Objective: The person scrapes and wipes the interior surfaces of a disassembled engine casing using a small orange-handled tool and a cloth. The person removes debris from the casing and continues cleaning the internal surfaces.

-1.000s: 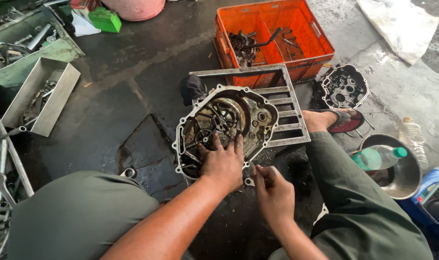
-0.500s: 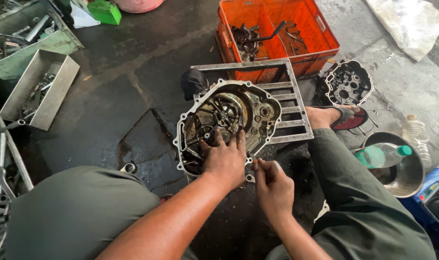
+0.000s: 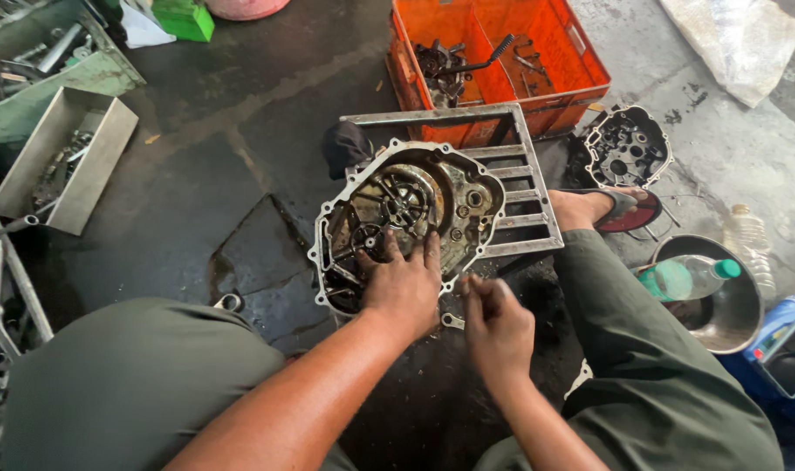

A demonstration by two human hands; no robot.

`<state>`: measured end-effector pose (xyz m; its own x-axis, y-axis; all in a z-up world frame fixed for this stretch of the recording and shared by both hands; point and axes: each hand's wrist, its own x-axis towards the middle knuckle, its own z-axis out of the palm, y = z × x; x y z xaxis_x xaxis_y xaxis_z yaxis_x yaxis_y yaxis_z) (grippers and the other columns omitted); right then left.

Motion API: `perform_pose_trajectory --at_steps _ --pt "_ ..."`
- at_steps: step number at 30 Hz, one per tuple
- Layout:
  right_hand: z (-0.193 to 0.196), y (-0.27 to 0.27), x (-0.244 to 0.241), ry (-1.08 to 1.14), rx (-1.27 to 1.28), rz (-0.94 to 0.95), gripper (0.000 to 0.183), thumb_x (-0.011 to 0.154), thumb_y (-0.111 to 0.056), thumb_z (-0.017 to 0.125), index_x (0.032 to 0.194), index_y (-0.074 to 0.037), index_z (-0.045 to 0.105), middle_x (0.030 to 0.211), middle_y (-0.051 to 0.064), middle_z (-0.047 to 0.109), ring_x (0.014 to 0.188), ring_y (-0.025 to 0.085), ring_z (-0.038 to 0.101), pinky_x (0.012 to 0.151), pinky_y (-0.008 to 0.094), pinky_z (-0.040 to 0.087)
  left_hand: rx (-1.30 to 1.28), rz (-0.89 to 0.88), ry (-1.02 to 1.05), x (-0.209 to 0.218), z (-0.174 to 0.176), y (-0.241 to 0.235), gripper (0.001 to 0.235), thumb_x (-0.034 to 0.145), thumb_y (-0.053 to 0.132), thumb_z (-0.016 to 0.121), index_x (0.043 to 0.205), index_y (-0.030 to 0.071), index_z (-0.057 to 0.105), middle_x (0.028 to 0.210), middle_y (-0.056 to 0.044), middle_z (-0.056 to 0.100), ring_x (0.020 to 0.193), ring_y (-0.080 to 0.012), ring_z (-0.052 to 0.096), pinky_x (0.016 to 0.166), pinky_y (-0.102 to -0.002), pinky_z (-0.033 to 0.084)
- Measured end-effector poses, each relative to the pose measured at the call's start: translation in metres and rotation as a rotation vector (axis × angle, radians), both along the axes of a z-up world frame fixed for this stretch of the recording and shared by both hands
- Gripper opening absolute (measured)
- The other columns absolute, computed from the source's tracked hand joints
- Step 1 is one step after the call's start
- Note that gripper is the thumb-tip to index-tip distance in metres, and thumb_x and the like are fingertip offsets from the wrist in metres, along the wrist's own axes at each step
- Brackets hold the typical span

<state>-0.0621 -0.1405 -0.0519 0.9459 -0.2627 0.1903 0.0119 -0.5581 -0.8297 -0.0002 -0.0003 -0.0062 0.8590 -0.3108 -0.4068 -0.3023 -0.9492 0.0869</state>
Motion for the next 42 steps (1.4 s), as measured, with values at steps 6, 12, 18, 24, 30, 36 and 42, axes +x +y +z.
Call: perform_pose_trajectory --at_steps 6,12,18,24,30,36,42 --pt "0.007 -0.01 0.02 -0.048 0.08 0.02 0.015 0.096 -0.013 0.072 0.096 0.002 0.071 0.078 0.009 0.078 0.066 0.005 0.065 0.058 0.023 0.052 -0.037 0.012 -0.066 0.0 0.001 -0.002 0.087 0.091 0.023 0.059 0.16 0.003 0.01 0.167 -0.017 0.017 0.146 -0.0546 0.021 0.104 -0.081 0.028" --pt "0.008 -0.005 0.015 -0.018 0.062 0.009 0.013 0.095 -0.012 0.071 0.094 0.001 0.072 0.079 0.008 0.077 0.065 0.004 0.066 0.057 0.022 0.051 -0.061 0.042 -0.042 -0.003 0.006 0.0 0.092 0.09 0.03 0.064 0.161 0.002 0.013 0.166 -0.016 0.023 0.147 -0.0533 0.023 0.106 -0.079 0.029" --pt "0.004 -0.002 0.004 0.066 0.058 0.016 0.014 0.095 -0.013 0.073 0.093 0.001 0.073 0.069 0.01 0.074 0.058 0.004 0.059 0.054 0.023 0.047 -0.048 -0.016 0.058 0.002 0.026 0.006 0.112 0.084 0.05 0.074 0.163 0.006 0.007 0.165 -0.014 0.025 0.149 -0.0496 0.024 0.108 -0.076 0.032" --pt "0.009 -0.008 0.013 0.014 0.112 0.064 0.013 0.095 -0.012 0.071 0.098 0.0 0.072 0.075 0.009 0.076 0.063 0.002 0.062 0.055 0.022 0.048 0.024 -0.255 0.019 0.005 0.027 0.03 0.127 0.071 0.046 0.086 0.162 0.018 0.003 0.168 -0.01 0.019 0.149 -0.0452 0.027 0.113 -0.075 0.02" --pt "0.008 -0.001 -0.001 -0.003 -0.04 0.086 0.013 0.093 -0.014 0.073 0.099 -0.003 0.073 0.075 0.009 0.075 0.058 0.003 0.067 0.053 0.024 0.049 -0.067 -0.133 -0.015 0.004 0.016 0.02 0.114 0.077 0.028 0.08 0.164 0.02 0.006 0.168 -0.008 0.02 0.146 -0.0472 0.031 0.108 -0.084 0.016" --pt "0.017 0.003 -0.009 0.131 -0.06 0.058 0.013 0.094 -0.016 0.073 0.094 -0.003 0.074 0.063 0.011 0.07 0.05 0.009 0.06 0.05 0.028 0.046 -0.084 -0.063 -0.01 0.003 0.019 0.012 0.11 0.08 0.037 0.078 0.162 0.018 0.007 0.168 -0.01 0.018 0.146 -0.0502 0.028 0.107 -0.085 0.016" --pt "0.017 0.0 -0.002 -0.021 0.015 0.077 0.014 0.097 -0.016 0.071 0.096 -0.002 0.072 0.073 0.007 0.072 0.06 0.004 0.062 0.055 0.024 0.048 -0.057 -0.062 -0.004 0.002 0.015 0.009 0.116 0.078 0.041 0.081 0.164 0.018 0.006 0.169 -0.009 0.018 0.147 -0.0495 0.028 0.109 -0.083 0.016"
